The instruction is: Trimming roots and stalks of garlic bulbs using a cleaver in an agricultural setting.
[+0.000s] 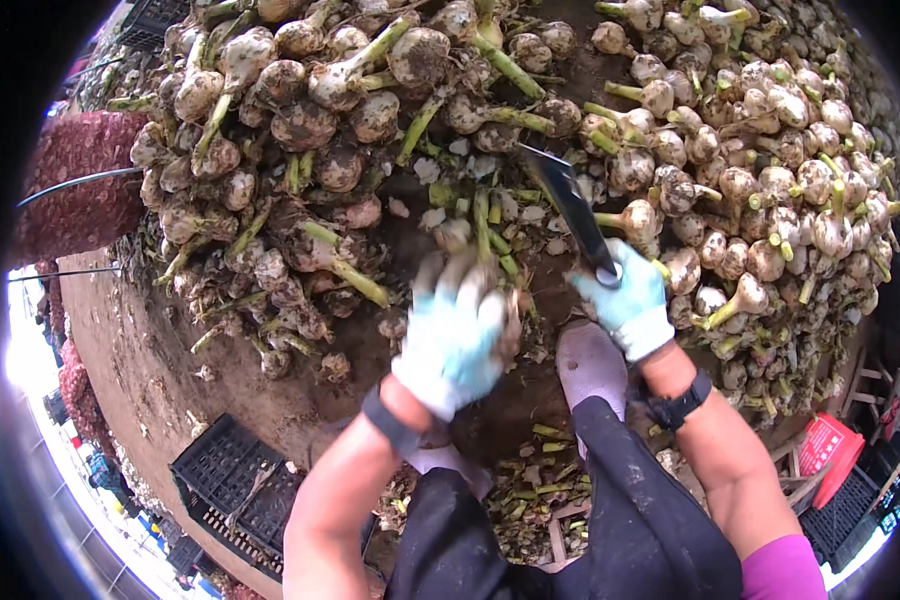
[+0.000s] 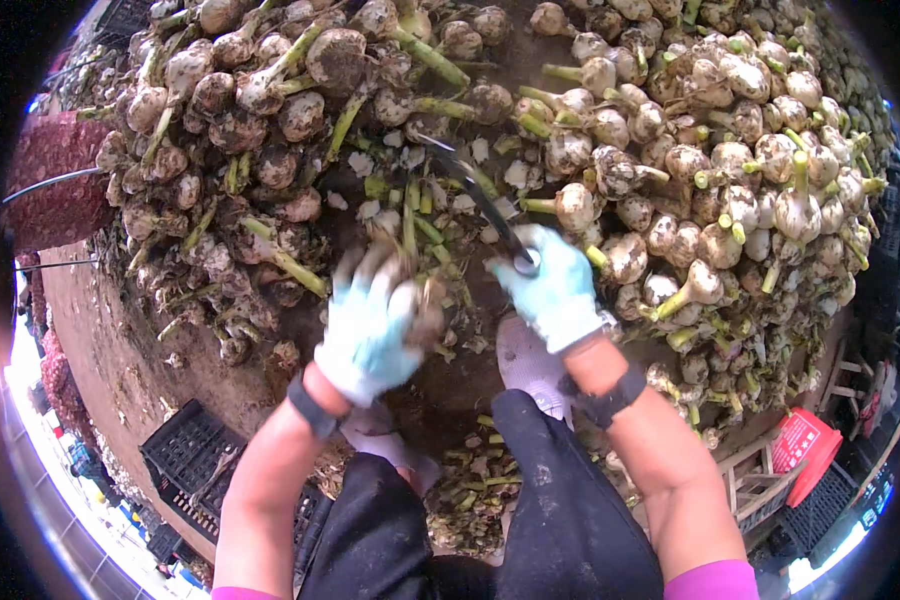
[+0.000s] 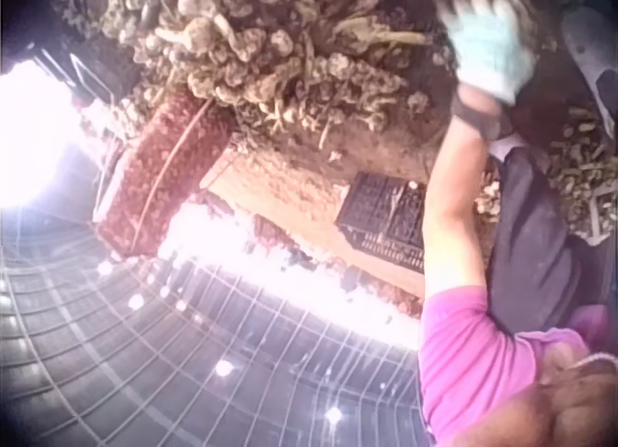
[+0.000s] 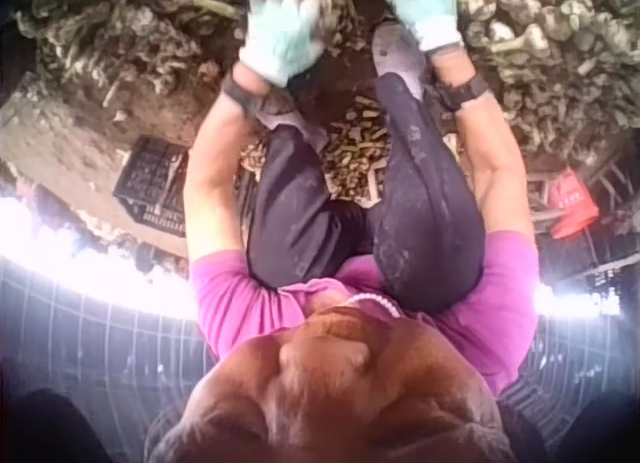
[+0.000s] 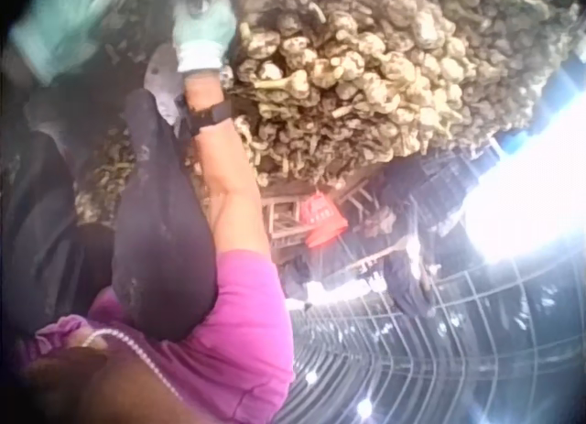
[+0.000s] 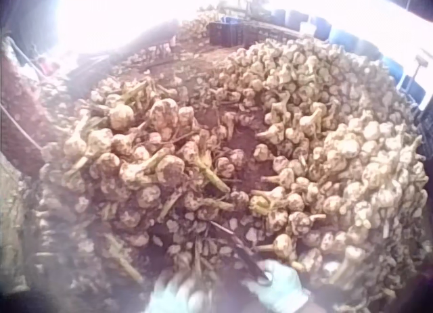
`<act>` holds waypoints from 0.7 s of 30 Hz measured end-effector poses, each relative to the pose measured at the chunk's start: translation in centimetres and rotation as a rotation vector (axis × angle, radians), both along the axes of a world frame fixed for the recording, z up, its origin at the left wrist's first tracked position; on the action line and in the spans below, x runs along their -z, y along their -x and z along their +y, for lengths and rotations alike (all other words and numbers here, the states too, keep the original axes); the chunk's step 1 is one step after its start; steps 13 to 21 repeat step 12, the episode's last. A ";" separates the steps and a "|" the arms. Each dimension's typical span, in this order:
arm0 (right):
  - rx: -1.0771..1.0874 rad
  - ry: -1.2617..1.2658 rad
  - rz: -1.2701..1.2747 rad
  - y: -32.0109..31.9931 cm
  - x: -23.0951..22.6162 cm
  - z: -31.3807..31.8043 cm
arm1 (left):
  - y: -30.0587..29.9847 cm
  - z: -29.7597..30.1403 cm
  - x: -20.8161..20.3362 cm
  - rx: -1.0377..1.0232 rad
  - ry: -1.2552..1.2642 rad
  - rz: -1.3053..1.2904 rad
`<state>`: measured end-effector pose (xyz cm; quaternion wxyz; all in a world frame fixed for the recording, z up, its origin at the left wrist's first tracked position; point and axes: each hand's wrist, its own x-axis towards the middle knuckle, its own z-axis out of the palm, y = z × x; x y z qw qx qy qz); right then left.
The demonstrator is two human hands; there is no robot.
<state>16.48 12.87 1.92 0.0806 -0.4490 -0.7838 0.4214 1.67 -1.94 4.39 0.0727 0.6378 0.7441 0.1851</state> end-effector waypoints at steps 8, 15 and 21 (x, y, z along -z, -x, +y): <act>-0.362 -0.232 -0.287 8.1 3.3 1.7 | -1.5 -11.2 -3.0 -0.636 0.184 -0.822; -0.550 -0.216 -0.443 8.7 3.5 -1.4 | 1.2 -13.2 -0.6 -0.976 0.184 -0.805; -0.550 -0.216 -0.443 8.7 3.5 -1.4 | 1.2 -13.2 -0.6 -0.976 0.184 -0.805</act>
